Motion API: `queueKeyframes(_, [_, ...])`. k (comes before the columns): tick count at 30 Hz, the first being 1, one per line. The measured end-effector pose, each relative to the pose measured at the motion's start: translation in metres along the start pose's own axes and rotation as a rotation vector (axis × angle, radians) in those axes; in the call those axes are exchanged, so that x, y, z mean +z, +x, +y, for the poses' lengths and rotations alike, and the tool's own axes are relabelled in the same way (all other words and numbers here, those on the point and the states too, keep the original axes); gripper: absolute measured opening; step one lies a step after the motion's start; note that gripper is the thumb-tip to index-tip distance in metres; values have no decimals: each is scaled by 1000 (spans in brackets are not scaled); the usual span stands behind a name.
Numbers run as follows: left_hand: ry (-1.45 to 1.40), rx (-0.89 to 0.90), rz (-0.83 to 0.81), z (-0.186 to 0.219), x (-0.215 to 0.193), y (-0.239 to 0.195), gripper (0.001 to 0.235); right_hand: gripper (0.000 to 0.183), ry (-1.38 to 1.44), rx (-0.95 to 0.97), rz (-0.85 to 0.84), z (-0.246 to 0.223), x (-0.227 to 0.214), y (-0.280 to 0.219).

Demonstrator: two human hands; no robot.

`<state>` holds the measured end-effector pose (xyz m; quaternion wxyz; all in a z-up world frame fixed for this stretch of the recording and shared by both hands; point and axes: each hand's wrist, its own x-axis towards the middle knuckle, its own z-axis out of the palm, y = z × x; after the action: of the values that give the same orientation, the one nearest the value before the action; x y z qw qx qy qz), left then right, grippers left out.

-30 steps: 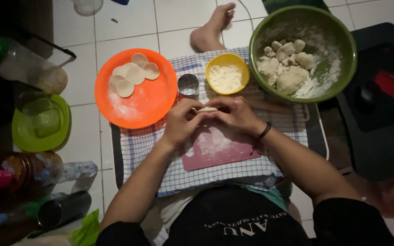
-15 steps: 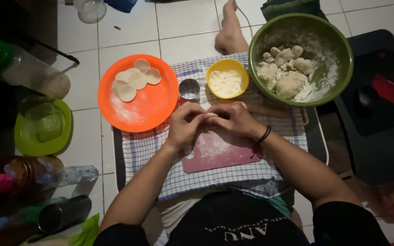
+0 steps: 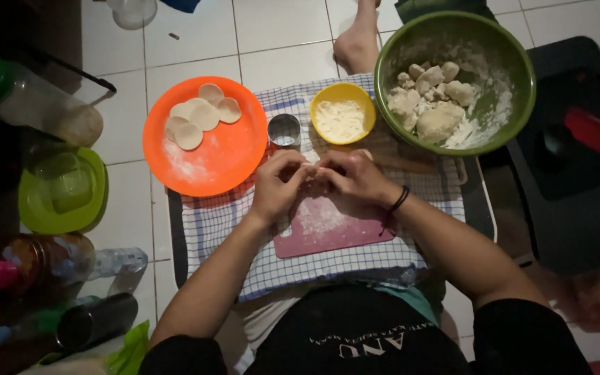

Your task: Manually shaping dumplings by placing filling on dough circles and pleating the edges to seal them.

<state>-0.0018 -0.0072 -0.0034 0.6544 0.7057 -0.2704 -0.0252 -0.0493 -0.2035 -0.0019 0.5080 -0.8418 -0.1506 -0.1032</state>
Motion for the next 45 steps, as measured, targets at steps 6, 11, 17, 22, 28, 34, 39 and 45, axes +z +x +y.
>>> queueKeyframes(6, [-21,77,-3,1,-4,-1,7,9,53,-11,-41,-20,-5,4])
queueKeyframes(11, [-54,138,-4,-10,-1,3,2,10,63,-70,-110,-25,-8,6])
queueKeyframes(17, [-83,197,-32,-17,-1,5,6,12,48,-161,-143,-21,-3,5])
queueKeyframes(22, [-49,191,-46,-23,-4,2,15,18,40,-202,-133,-16,-4,5])
queueKeyframes(28, [-20,188,-83,-26,-3,5,10,13,-52,-232,-125,-6,-5,1])
queueKeyframes(34, [-65,215,-66,-29,-2,2,9,10,32,-231,-162,-11,-2,-1])
queueKeyframes(39, [-77,84,-23,-12,-2,-1,9,15,27,-197,-134,-17,-6,2])
queueKeyframes(45, [-305,-280,86,21,9,-4,9,22,19,-190,-125,-10,-2,-1])
